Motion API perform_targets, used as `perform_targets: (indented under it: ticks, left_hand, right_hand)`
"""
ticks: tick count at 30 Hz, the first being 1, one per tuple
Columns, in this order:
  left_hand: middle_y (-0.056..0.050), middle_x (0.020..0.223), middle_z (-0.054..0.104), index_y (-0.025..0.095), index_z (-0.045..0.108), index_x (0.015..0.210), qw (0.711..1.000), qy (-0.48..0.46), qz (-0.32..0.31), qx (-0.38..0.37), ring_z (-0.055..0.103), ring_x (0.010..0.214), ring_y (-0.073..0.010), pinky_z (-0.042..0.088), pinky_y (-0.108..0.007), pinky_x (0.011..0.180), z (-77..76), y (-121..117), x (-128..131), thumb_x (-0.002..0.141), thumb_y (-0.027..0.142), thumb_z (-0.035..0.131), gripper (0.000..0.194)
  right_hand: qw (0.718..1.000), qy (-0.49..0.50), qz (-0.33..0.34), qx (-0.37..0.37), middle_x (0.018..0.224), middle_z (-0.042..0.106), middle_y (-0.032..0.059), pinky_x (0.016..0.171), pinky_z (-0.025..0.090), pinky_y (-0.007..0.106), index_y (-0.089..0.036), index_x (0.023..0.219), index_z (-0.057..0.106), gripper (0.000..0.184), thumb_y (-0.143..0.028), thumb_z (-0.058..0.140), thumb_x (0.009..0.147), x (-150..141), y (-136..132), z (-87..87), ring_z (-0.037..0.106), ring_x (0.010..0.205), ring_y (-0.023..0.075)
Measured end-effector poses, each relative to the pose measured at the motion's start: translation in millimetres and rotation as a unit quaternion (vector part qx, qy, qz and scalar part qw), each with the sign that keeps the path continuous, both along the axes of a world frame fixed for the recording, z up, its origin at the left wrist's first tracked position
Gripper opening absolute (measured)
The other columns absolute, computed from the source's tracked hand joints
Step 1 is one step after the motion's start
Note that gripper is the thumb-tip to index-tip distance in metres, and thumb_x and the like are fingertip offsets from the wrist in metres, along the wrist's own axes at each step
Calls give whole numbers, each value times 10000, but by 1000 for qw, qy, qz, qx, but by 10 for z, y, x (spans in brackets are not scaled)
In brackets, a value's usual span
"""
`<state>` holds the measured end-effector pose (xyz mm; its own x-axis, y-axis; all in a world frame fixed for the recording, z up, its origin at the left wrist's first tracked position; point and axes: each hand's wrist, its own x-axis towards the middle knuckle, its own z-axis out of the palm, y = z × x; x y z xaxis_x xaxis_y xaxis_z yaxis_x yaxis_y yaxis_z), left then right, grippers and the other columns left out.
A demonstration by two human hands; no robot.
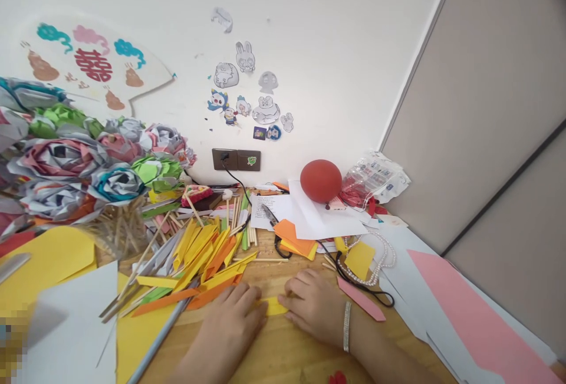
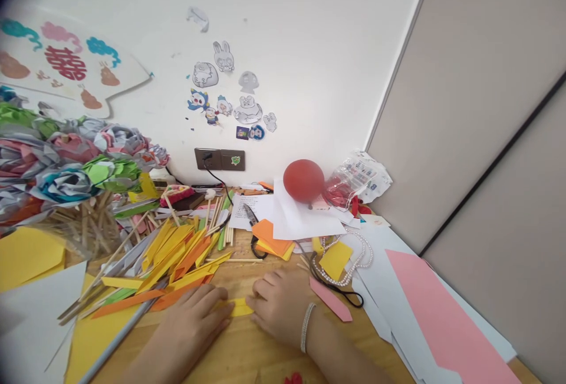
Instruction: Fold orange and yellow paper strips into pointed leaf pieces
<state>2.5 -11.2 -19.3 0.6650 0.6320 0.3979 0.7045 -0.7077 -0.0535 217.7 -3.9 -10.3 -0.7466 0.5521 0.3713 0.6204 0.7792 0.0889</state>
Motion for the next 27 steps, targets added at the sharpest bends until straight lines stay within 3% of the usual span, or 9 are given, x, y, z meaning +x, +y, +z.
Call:
perform_targets:
  ticks: [4, 7, 12, 16, 20, 22, 27]
  left_hand:
    - [-26, 863, 625, 193, 622, 864, 998, 21, -12, 54, 541, 786, -226, 430, -360, 692, -10, -5, 22, 819, 127, 568, 97]
    - [-14, 802, 617, 186, 613, 808, 999, 25, -14, 46, 533, 746, -211, 424, -338, 654, 5, 0, 17, 829, 138, 566, 70]
    - [-22, 793, 598, 177, 583, 731, 998, 49, -34, 17, 527, 744, -194, 416, -303, 636, 59, 34, -20, 841, 136, 545, 124]
    - [-27, 763, 584, 172, 577, 714, 995, 79, -44, 45, 513, 712, -195, 392, -312, 616, 54, 17, -6, 854, 99, 503, 174]
    - [-37, 741, 584, 174, 580, 708, 988, 132, -66, 48, 511, 687, -207, 380, -339, 622, 38, -18, 28, 844, 40, 452, 229]
    - [-49, 769, 600, 171, 594, 751, 988, 146, -41, 24, 524, 696, -217, 388, -342, 627, 42, -12, 35, 833, 38, 455, 209]
    - [-62, 845, 625, 175, 610, 807, 986, 93, 97, -97, 559, 780, -231, 419, -345, 693, 75, 52, 45, 875, 107, 428, 206]
  right_hand:
    - [997, -31, 8, 77, 783, 582, 17, 637, 327, 315, -172, 921, 582, 97, -248, 585, 861, -12, 24, -43, 464, 707, 167]
    - [995, -22, 9, 99, 731, 565, 10, 609, 305, 307, -173, 834, 571, 77, -202, 528, 891, 6, 28, -67, 452, 671, 156]
    - [998, -5, 12, 67, 787, 584, 23, 652, 329, 297, -180, 967, 572, 136, -155, 443, 929, 4, -4, -26, 469, 725, 162]
    - [997, -18, 38, 62, 739, 565, 27, 652, 333, 302, -169, 807, 573, 191, -137, 426, 923, -65, -13, -6, 452, 692, 165]
    - [1000, -5, 7, 27, 766, 577, 33, 636, 335, 291, -170, 788, 567, 178, -149, 446, 917, -99, 3, -69, 460, 720, 169]
    - [1000, 17, -21, -3, 786, 586, 29, 642, 340, 285, -169, 796, 572, 153, -141, 467, 904, -108, 7, -100, 469, 740, 169]
    - [987, 81, -105, -92, 792, 588, 17, 674, 351, 278, -169, 786, 575, 98, -113, 524, 847, -157, -4, -105, 483, 766, 165]
